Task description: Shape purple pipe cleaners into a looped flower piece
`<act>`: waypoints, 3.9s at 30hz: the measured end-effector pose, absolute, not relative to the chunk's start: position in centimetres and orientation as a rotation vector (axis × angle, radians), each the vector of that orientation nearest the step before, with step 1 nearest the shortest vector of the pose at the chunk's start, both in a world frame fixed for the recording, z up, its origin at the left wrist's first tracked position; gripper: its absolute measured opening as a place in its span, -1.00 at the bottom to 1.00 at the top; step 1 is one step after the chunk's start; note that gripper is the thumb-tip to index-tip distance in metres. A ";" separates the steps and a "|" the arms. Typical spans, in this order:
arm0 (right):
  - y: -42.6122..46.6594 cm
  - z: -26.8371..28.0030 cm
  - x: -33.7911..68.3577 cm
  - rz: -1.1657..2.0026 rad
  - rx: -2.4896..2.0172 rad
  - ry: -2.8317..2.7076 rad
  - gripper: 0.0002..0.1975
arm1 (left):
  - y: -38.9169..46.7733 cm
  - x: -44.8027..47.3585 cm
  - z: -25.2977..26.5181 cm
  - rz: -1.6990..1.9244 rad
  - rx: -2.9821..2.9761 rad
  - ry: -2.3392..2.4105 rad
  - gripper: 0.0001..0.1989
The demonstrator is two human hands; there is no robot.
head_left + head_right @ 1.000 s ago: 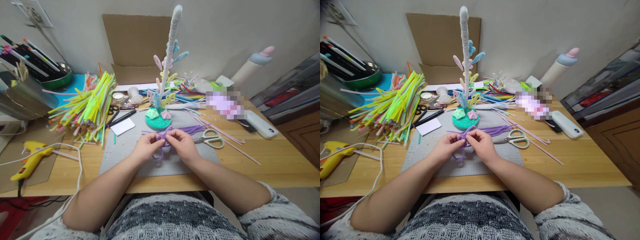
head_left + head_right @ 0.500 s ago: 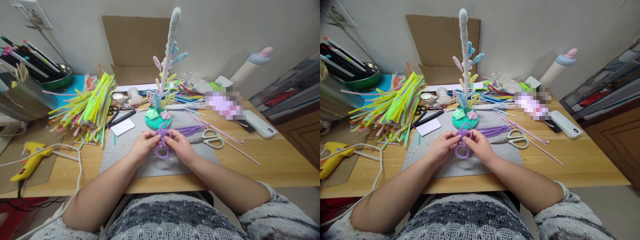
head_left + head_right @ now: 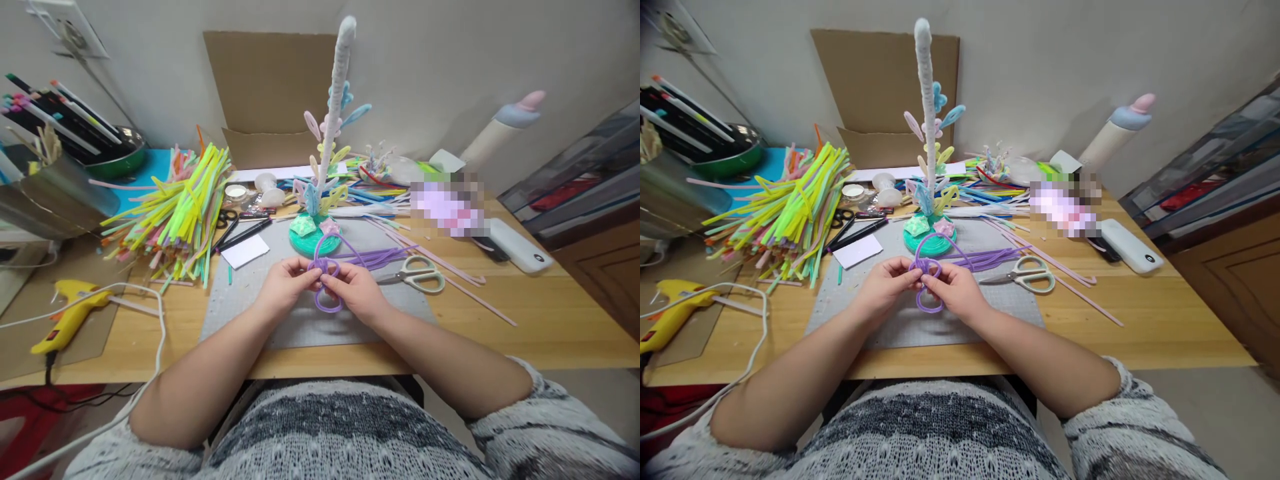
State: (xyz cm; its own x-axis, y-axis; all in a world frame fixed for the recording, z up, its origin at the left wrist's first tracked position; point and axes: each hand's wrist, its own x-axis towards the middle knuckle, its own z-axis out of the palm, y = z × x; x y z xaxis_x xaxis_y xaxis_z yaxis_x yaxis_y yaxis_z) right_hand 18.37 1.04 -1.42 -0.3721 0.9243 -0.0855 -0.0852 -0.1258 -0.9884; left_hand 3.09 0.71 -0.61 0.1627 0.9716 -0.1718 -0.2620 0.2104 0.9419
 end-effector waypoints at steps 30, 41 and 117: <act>1.4 -1.4 18.2 1.819 -0.908 -1.256 -0.71 | 1.3 2.0 -0.3 1.132 0.973 0.967 -0.78; 0.9 -0.8 18.2 1.875 -0.856 -1.241 -0.71 | 0.9 2.2 -0.1 1.323 1.075 0.944 -0.83; -0.3 0.1 19.4 0.912 -0.645 -1.889 -0.89 | -1.1 2.0 1.8 1.304 1.667 0.841 -0.95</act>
